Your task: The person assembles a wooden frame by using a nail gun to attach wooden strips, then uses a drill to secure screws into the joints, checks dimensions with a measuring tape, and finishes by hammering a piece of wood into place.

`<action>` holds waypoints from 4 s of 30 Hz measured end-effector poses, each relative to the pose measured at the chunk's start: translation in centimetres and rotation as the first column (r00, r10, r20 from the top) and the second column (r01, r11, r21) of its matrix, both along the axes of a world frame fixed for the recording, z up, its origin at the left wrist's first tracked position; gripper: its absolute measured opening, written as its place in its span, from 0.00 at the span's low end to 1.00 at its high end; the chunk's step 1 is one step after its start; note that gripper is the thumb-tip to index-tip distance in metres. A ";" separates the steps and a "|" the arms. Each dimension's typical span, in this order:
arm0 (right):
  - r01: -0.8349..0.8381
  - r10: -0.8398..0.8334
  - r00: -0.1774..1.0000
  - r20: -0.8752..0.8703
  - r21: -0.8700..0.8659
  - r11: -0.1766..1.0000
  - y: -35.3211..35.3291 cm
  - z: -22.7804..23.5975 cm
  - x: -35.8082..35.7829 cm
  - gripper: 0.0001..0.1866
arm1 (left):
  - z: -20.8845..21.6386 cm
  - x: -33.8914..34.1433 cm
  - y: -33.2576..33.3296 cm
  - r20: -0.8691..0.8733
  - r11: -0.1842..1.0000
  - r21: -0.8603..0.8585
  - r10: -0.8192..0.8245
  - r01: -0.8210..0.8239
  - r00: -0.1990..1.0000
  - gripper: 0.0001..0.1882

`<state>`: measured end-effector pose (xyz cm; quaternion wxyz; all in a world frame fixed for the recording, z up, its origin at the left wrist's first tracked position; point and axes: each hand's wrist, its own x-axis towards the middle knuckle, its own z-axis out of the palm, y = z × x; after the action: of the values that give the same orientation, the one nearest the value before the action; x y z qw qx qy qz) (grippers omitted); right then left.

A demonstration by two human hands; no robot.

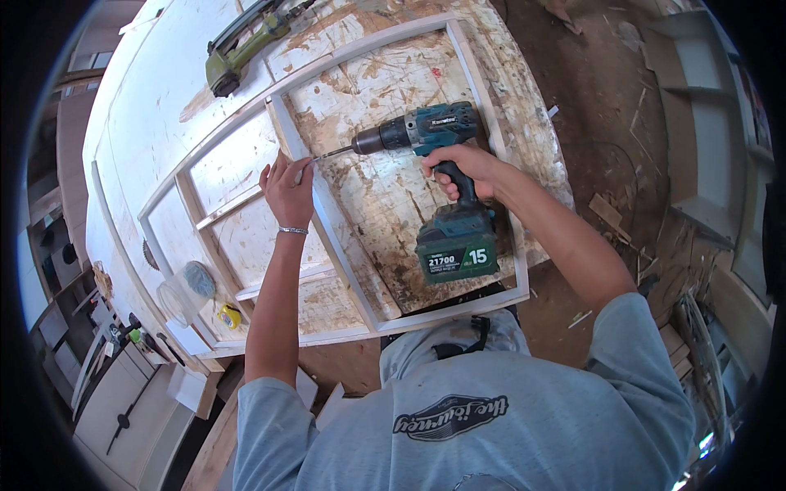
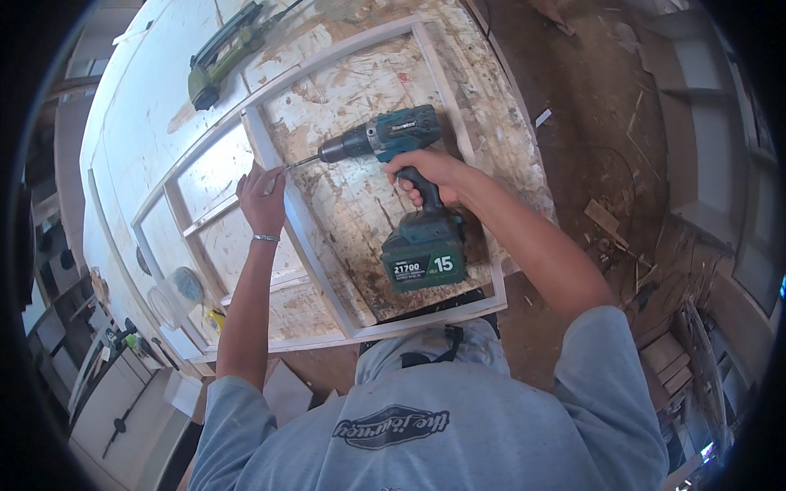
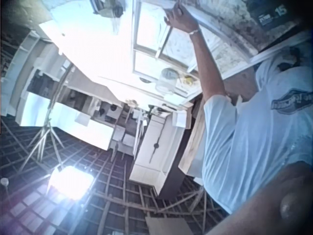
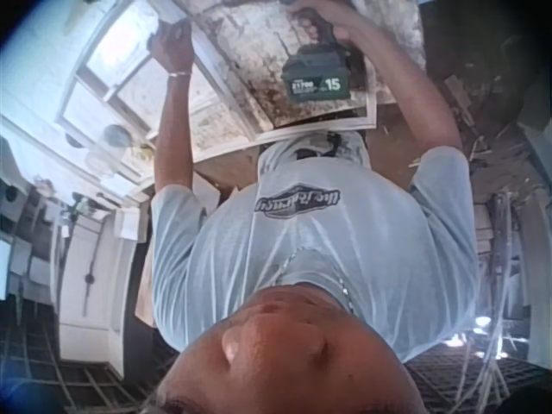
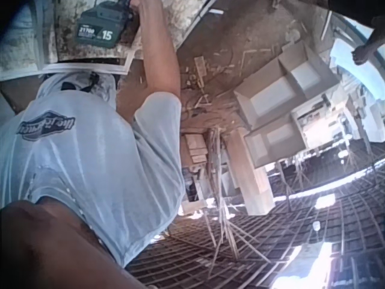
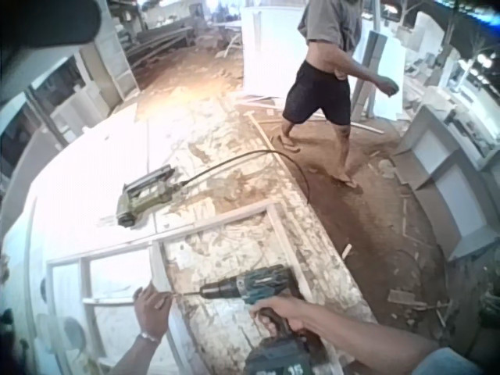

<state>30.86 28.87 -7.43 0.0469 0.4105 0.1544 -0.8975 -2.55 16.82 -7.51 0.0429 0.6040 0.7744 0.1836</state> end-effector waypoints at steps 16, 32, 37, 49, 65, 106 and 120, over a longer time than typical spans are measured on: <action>-0.632 -0.200 0.612 0.765 0.625 0.458 -3.2 4.0 -3.4 0.47 | 2.4 -9.9 -0.6 0.162 0.854 -0.141 -0.480 0.501 0.862 0.21; -0.714 -0.195 0.547 0.814 0.575 0.398 -3.1 2.8 -4.0 0.45 | 0.2 -10.6 -0.2 0.097 0.803 -0.023 -0.591 0.595 0.801 0.16; -0.733 -0.204 0.531 0.822 0.567 0.375 -3.0 3.4 -4.0 0.45 | 0.3 -10.4 0.0 0.107 0.805 -0.040 -0.585 0.592 0.804 0.16; -0.754 -0.244 0.509 0.826 0.564 0.337 -2.5 2.3 -4.2 0.36 | 0.3 -10.5 0.3 0.093 0.782 0.021 -0.622 0.623 0.778 0.14; -0.777 -0.255 0.491 0.833 0.552 0.303 -2.4 2.0 -5.0 0.31 | -0.3 -10.7 -0.1 0.087 0.788 0.033 -0.615 0.615 0.783 0.16; -0.771 -0.215 0.528 0.822 0.570 0.285 -2.6 2.7 -7.5 0.29 | -0.4 -11.0 -0.1 0.082 0.798 0.012 -0.601 0.602 0.795 0.16; -0.765 -0.199 0.524 0.828 0.560 0.317 -2.8 2.3 -7.8 0.28 | -0.3 -10.8 0.2 0.073 0.790 0.030 -0.612 0.612 0.787 0.16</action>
<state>23.07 26.05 -5.12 0.0626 0.6692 0.6599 -0.3359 -13.37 17.03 -7.84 0.1291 0.8145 0.5344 0.1855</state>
